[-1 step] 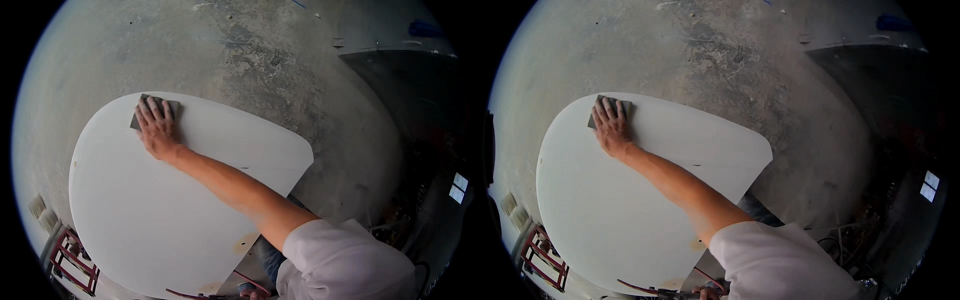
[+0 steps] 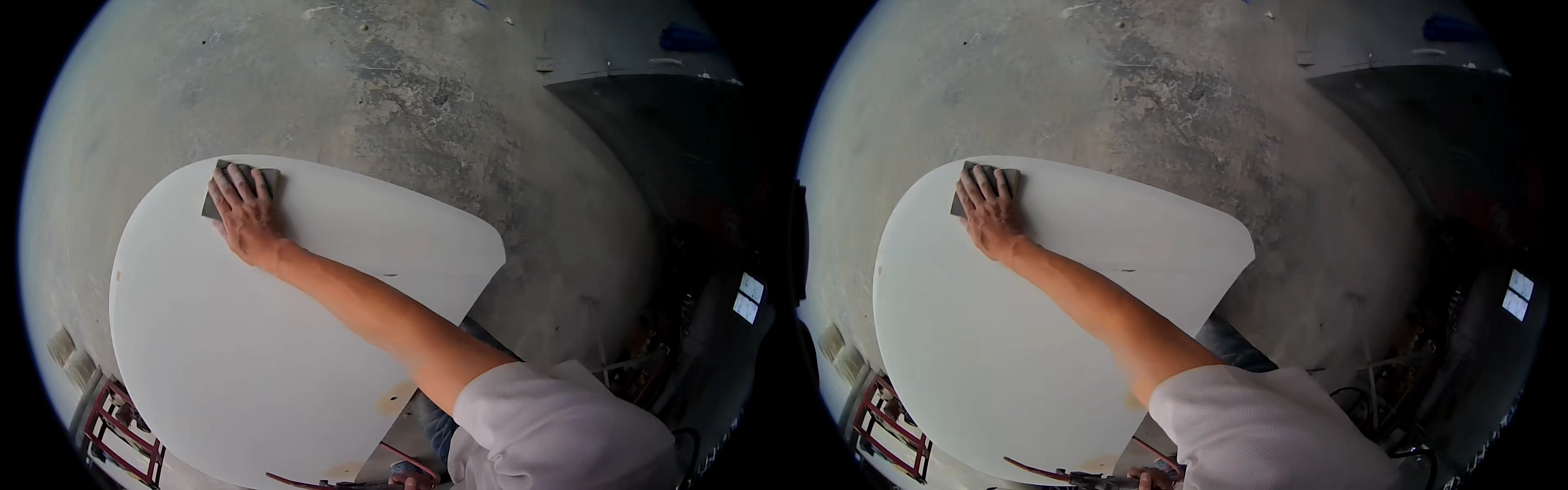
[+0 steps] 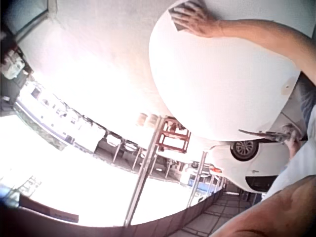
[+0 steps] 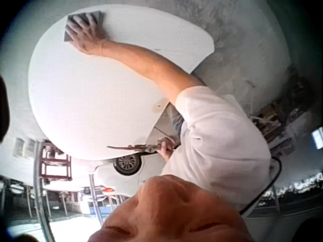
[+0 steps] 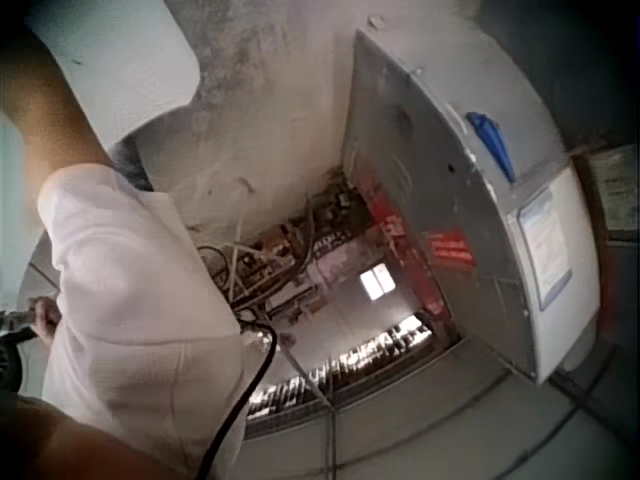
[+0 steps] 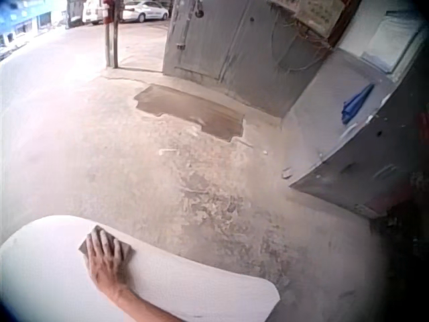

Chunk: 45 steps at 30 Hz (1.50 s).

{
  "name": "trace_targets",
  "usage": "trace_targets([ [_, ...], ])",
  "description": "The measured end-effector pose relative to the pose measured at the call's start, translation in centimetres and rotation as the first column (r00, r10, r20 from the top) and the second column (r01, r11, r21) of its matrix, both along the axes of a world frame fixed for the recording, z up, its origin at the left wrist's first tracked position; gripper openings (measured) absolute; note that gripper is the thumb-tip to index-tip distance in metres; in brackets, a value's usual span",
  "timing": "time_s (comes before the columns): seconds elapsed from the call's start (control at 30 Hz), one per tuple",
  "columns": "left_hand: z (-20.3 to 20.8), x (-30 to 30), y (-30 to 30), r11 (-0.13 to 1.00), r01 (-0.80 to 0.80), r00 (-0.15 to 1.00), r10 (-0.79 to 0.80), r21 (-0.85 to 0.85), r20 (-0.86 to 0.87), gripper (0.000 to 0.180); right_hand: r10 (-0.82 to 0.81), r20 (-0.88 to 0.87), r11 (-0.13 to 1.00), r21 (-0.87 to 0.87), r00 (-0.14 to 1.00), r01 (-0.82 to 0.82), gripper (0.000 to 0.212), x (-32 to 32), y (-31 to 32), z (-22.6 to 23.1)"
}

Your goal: The person sands the surface of a white car door and a detached white car hood using a sanding block. They move between the car and the hood, applying consistent pressure to smooth the surfaces in a workshop environment.

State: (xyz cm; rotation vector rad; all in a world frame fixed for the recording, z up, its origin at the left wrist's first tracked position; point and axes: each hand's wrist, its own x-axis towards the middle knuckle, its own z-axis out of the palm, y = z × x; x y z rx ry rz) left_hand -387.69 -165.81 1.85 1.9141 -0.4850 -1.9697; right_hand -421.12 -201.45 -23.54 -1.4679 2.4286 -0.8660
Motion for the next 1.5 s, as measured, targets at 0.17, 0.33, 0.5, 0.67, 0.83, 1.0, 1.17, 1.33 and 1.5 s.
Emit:
trace_targets([
  [0.17, 0.3, -1.6, -1.6, 0.990, 0.093, 0.982, -0.109, 0.108, 0.152, 0.019, -0.024, 0.043, 0.999, 0.049, 0.999, 0.022, 0.062, -4.4, 16.0, -3.2],
  [0.33, -0.2, 1.1, -1.3, 0.986, 0.107, 0.989, -0.119, 0.127, 0.093, 0.016, -0.513, 0.072, 0.805, 0.388, 0.856, 0.449, 0.049, -9.4, 43.3, -6.0],
  [0.5, 0.1, 2.0, -0.9, 0.981, 0.077, 0.990, -0.096, 0.180, 0.104, 0.017, -0.778, -0.283, 0.416, 0.437, 0.560, 0.798, 0.047, -6.5, 43.6, -10.4],
  [0.67, 1.3, 1.9, -1.4, 0.983, 0.093, 0.994, -0.102, 0.157, 0.046, 0.018, -0.740, -0.120, 0.596, 0.339, 0.661, 0.728, 0.046, -5.4, 34.0, -5.9],
  [0.83, 1.1, 1.4, -1.4, 0.978, 0.156, 0.985, -0.164, 0.138, 0.049, 0.018, -0.677, 0.444, 0.680, 0.071, 0.587, 0.730, 0.041, -2.5, 35.2, -1.2],
  [1.0, 1.3, 0.5, -2.2, 0.974, 0.186, 0.977, -0.197, 0.128, 0.080, 0.020, -0.432, -0.023, 0.885, 0.181, 0.902, 0.428, 0.042, -2.6, 40.3, -2.7],
  [1.17, 1.9, 1.7, -2.5, 0.980, 0.173, 0.980, -0.181, 0.097, 0.079, 0.022, -0.622, -0.072, 0.752, 0.225, 0.780, 0.620, 0.043, -3.6, 38.6, -4.5],
  [1.33, 1.4, 2.2, -2.1, 0.973, 0.195, 0.974, -0.207, 0.121, 0.095, 0.019, -0.586, 0.023, 0.801, 0.170, 0.810, 0.574, 0.054, -4.4, 22.9, -3.6],
  [1.5, 1.0, 1.1, -2.6, 0.965, 0.237, 0.969, -0.243, 0.111, 0.046, 0.016, -0.207, 0.104, 0.977, 0.063, 0.973, 0.202, 0.053, -6.8, 22.4, -3.5],
])
